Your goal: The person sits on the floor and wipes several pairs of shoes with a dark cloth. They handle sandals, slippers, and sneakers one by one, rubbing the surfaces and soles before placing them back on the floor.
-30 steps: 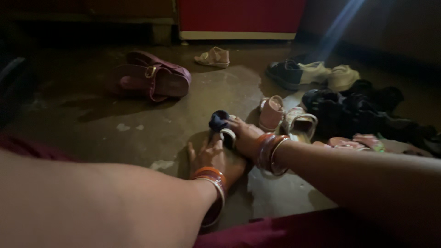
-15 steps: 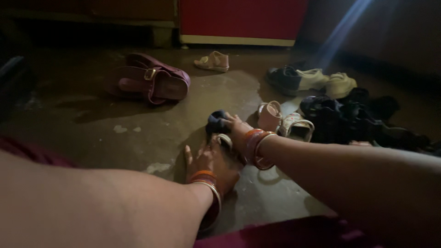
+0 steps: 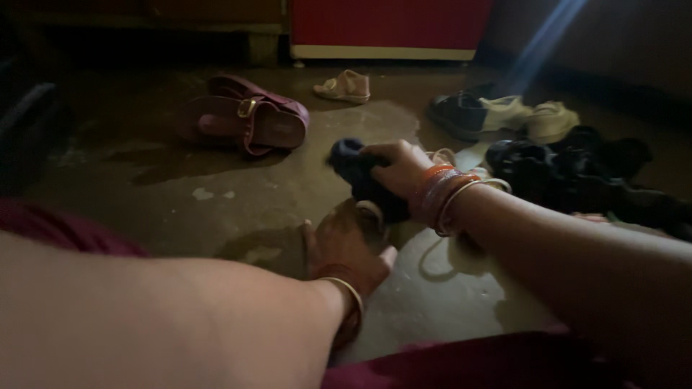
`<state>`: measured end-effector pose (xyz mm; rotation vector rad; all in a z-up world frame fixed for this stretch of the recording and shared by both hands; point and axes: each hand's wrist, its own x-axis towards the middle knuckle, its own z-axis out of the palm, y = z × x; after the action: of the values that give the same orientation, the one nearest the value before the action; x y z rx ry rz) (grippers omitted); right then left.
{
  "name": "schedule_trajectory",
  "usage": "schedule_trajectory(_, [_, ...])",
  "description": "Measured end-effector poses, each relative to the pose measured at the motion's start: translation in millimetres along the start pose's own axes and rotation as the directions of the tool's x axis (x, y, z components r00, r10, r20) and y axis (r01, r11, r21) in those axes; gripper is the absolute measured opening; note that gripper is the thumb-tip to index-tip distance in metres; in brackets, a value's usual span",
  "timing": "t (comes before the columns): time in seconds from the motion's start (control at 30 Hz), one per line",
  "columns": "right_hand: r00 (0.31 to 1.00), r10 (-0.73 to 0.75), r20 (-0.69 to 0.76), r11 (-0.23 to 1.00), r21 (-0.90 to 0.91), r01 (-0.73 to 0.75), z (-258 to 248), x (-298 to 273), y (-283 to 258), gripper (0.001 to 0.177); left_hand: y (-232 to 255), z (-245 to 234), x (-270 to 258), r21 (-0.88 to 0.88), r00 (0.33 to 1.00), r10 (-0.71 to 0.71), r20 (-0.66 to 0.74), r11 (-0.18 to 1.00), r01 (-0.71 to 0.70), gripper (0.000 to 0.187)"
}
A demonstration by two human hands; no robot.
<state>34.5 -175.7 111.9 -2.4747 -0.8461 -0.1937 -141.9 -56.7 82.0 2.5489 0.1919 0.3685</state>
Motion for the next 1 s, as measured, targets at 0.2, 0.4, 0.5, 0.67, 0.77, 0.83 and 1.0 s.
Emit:
schedule_trajectory(0.2, [0.81, -0.587, -0.005, 0.77, -0.314, 0.556, 67.6, 35.7, 50.8, 0.044, 1.0, 3.1, 5.7, 0.101, 0.994, -0.011, 0.111, 0.995, -0.001, 0.103])
schedule_trajectory(0.4, [0.999, 0.048, 0.011, 0.981, -0.189, -0.045, 89.6, 64.1, 81.8, 0.04, -0.5, 9.9, 7.6, 0.065, 0.998, 0.042, 0.048, 0.997, -0.045, 0.103])
schedule_trajectory(0.5, [0.878, -0.456, 0.143, 0.708, -0.539, 0.456, 89.5, 60.3, 80.4, 0.046, -0.9, 6.2, 7.0, 0.097, 0.998, -0.01, 0.065, 0.995, 0.004, 0.107])
schedule_trajectory(0.67, [0.973, -0.22, 0.067, 0.97, -0.087, 0.225, 70.2, 12.8, 47.6, 0.047, 1.2, 0.6, 4.6, 0.066, 0.994, -0.027, 0.105, 0.998, 0.02, 0.089])
schedule_trajectory(0.77, [0.957, 0.214, 0.196, 0.975, 0.013, -0.221, 56.7, -14.0, 25.2, 0.048, -0.7, 0.1, 3.3, 0.051, 0.996, -0.016, 0.088, 0.999, 0.012, 0.081])
schedule_trajectory(0.83, [0.96, 0.173, 0.219, 0.985, -0.013, -0.174, 53.1, -24.4, 22.8, 0.05, -2.1, 2.6, 3.2, 0.067, 0.996, -0.014, 0.084, 0.998, 0.008, 0.078])
schedule_trajectory(1.0, [0.791, -0.596, 0.137, 0.686, -0.425, 0.59, 68.7, -7.8, 56.8, 0.038, -9.2, 15.4, 8.1, 0.07, 0.997, 0.008, 0.08, 0.997, -0.014, 0.075])
